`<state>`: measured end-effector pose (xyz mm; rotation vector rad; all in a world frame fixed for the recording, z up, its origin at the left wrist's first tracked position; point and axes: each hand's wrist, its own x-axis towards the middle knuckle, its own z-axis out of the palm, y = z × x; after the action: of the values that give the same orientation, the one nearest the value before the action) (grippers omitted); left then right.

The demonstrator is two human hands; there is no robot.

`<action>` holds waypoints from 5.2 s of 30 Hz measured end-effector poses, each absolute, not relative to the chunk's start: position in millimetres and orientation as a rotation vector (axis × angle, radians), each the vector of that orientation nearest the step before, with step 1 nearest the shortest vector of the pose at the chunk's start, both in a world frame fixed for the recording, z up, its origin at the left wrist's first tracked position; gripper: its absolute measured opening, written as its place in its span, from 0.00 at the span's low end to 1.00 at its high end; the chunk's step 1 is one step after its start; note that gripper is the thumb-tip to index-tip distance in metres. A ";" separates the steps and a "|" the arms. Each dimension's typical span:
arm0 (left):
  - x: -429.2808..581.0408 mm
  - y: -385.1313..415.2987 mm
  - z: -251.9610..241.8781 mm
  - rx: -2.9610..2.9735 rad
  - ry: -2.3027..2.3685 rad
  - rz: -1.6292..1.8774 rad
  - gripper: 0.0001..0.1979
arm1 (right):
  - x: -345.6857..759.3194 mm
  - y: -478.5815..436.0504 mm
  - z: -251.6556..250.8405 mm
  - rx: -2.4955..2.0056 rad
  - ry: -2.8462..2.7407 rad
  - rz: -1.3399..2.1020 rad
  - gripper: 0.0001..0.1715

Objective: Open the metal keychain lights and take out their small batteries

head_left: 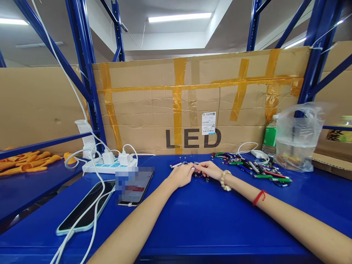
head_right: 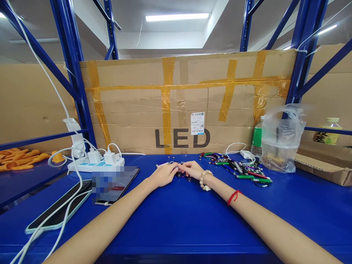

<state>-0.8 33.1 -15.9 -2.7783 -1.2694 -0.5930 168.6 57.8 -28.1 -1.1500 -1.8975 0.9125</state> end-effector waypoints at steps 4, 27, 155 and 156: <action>-0.7 33.6 -16.4 -2.765 -1.259 -0.586 0.14 | 169.3 58.4 -28.7 -1.163 -1.911 0.899 0.27; 1.5 33.3 -14.7 -2.733 -1.307 -0.484 0.15 | 170.1 59.2 -29.1 -1.200 -1.921 0.879 0.27; 3.1 33.7 -15.3 -2.702 -1.278 -0.452 0.15 | 165.0 49.7 -23.3 -1.220 -1.930 0.841 0.29; 3.0 33.8 -15.3 -2.705 -1.278 -0.452 0.15 | 164.9 49.7 -23.3 -1.215 -1.930 0.843 0.29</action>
<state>3.0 33.8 -15.3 -2.7050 -1.2784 -0.4519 164.9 49.7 -23.3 -1.2146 -1.9302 0.8434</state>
